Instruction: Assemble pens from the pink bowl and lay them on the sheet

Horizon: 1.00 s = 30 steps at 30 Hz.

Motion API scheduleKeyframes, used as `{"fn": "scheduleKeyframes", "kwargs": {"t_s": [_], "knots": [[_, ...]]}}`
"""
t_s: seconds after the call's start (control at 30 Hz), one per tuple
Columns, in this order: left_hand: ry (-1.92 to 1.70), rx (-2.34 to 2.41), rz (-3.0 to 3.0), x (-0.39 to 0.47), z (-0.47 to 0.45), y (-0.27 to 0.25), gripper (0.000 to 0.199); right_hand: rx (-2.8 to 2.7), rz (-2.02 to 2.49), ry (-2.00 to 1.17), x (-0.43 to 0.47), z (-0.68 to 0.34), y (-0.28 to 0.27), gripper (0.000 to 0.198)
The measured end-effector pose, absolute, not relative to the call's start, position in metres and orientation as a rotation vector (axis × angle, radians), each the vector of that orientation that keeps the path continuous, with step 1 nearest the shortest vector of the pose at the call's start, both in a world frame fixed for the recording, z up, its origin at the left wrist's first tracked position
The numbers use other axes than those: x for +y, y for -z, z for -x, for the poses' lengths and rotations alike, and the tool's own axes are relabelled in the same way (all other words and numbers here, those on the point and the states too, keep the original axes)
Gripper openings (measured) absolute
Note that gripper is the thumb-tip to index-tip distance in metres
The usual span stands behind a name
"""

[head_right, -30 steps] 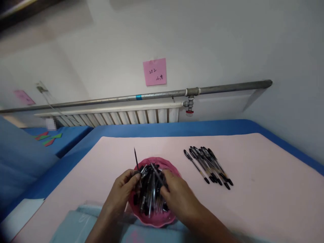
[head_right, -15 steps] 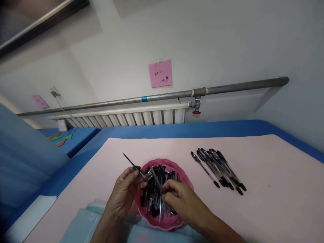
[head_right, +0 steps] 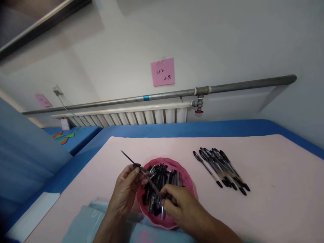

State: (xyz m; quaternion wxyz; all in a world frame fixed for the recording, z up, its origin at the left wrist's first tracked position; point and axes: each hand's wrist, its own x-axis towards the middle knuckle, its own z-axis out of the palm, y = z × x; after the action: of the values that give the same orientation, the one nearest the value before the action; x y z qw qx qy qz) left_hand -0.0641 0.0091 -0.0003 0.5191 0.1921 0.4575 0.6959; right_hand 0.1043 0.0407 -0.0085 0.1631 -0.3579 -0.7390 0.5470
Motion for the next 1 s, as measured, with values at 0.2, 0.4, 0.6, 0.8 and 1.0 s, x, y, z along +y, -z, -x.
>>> {"fn": "scheduleKeyframes", "kwargs": {"t_s": [0.2, 0.4, 0.6, 0.8, 1.0], "knots": [[-1.635, 1.155, -0.525, 0.0073, 0.0643, 0.0003, 0.024, -2.124, 1.05, -1.535, 0.0408, -0.1038, 0.0117, 0.007], [-1.635, 1.164, -0.578, 0.0068, 0.0649, 0.0022, 0.02, -2.124, 1.067, -1.522, 0.0413, -0.1042, 0.0103, 0.008], [-1.562, 1.208, -0.659, 0.0067, 0.0649, 0.0057, 0.017, -2.129, 1.068, -1.487, 0.04, -0.1041, 0.0128, 0.01], [-1.431, 1.261, -0.847, 0.0032, 0.0638, 0.0019, 0.021, -2.072, 1.04, -1.479, 0.0428, -0.1037, 0.015, 0.006], [-1.498, 1.427, -0.913, 0.0034, 0.0707, 0.0029, 0.016, -1.997, 1.051, -1.484, 0.0435, -0.1038, 0.0167, 0.003]]}}
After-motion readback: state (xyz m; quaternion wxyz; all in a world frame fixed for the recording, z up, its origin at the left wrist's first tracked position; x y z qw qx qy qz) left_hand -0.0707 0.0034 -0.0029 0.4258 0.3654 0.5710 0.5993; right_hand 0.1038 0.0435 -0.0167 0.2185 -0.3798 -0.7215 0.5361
